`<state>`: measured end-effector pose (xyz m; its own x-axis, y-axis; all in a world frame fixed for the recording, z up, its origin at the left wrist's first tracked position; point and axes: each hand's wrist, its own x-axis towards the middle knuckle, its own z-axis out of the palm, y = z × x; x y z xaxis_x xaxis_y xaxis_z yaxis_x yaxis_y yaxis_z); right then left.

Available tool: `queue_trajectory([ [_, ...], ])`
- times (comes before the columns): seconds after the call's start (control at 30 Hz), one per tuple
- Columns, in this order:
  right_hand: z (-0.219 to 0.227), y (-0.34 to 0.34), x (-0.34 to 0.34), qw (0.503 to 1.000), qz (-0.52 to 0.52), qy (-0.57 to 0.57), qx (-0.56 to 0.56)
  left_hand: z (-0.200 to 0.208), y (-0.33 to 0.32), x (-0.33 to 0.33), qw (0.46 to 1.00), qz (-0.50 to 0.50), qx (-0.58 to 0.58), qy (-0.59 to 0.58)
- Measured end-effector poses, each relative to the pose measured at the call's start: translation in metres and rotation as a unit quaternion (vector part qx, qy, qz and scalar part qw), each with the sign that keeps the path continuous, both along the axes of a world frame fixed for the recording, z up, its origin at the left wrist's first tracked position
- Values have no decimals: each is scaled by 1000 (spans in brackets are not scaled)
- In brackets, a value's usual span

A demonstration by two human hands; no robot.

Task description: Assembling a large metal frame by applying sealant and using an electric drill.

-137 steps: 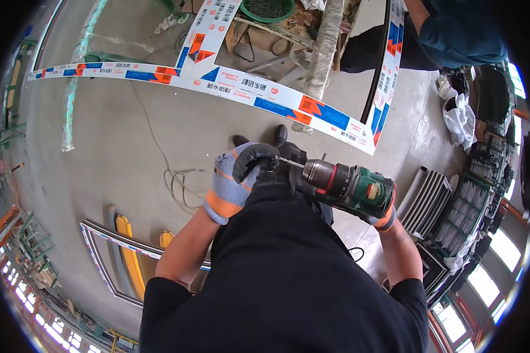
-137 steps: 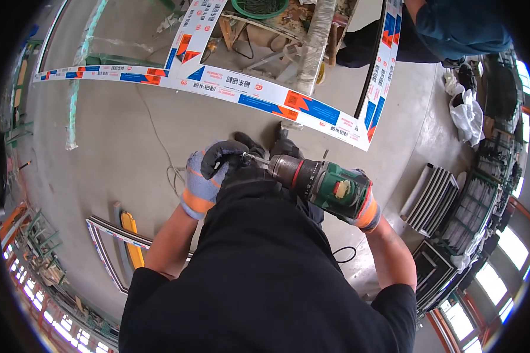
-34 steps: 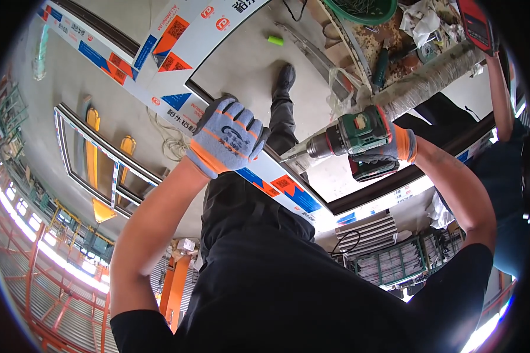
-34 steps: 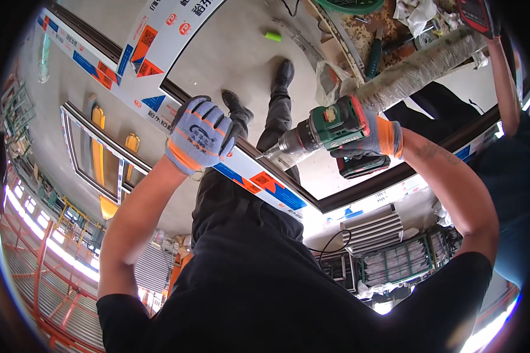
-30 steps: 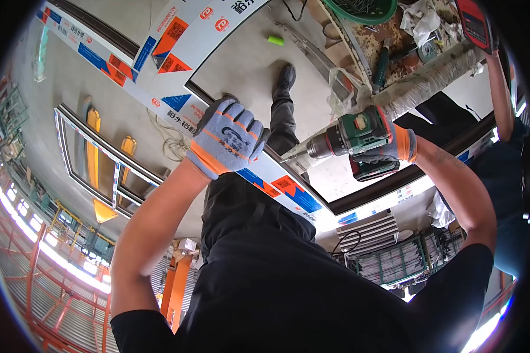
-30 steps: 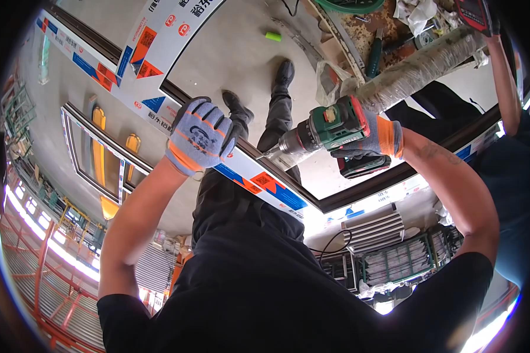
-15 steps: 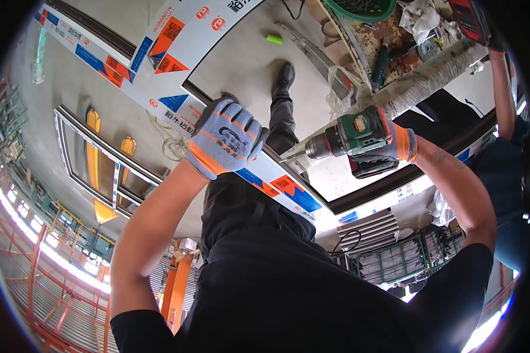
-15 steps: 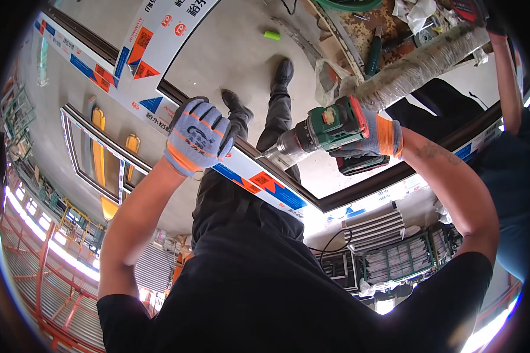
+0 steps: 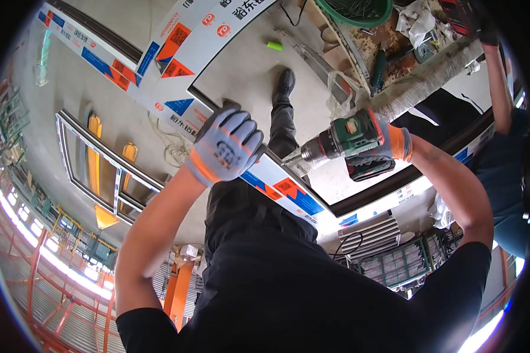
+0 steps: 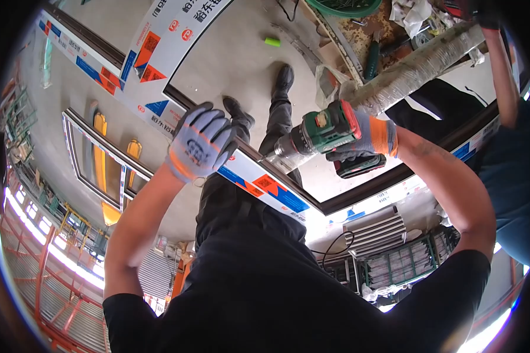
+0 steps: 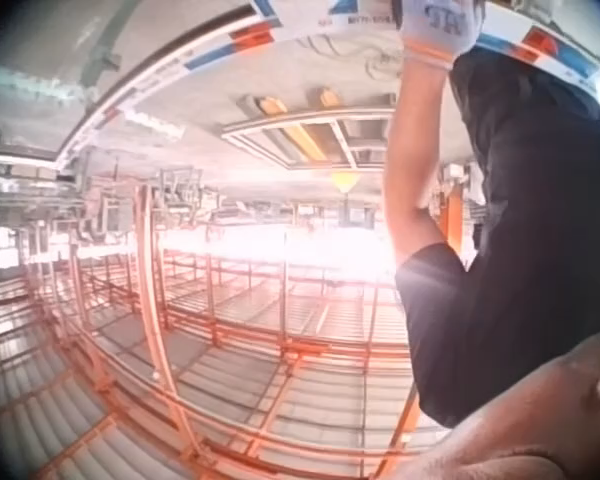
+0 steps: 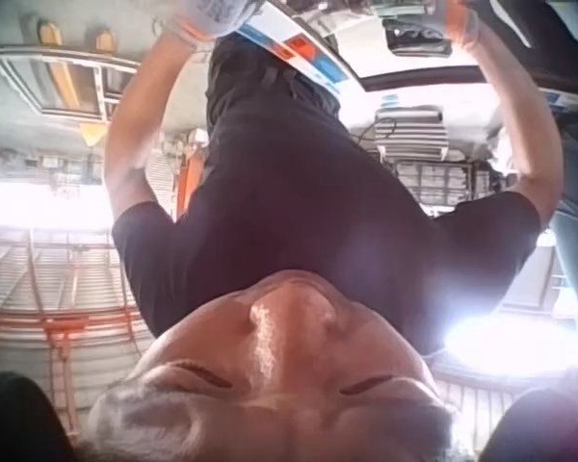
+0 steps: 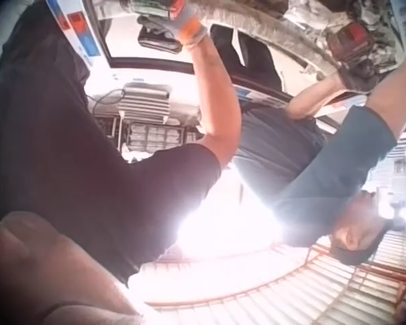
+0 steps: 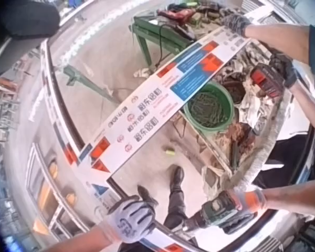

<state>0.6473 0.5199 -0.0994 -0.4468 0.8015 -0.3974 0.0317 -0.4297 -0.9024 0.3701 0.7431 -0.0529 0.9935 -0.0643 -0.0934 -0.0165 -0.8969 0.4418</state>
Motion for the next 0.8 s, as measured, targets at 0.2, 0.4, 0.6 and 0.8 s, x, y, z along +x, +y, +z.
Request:
queue_trajectory([
  [0.2,-6,-7,4,993,-13,17,-114,5,13,-13,999,-41,17,-28],
  [0.4,6,2,0,995,-2,12,-97,-1,9,-16,999,-19,11,-26],
  [0.6,17,23,-1,999,34,-32,16,-3,6,-21,999,-16,11,-35],
  [0.8,10,12,-5,984,58,-93,140,-5,8,-20,999,-18,-7,-26],
])
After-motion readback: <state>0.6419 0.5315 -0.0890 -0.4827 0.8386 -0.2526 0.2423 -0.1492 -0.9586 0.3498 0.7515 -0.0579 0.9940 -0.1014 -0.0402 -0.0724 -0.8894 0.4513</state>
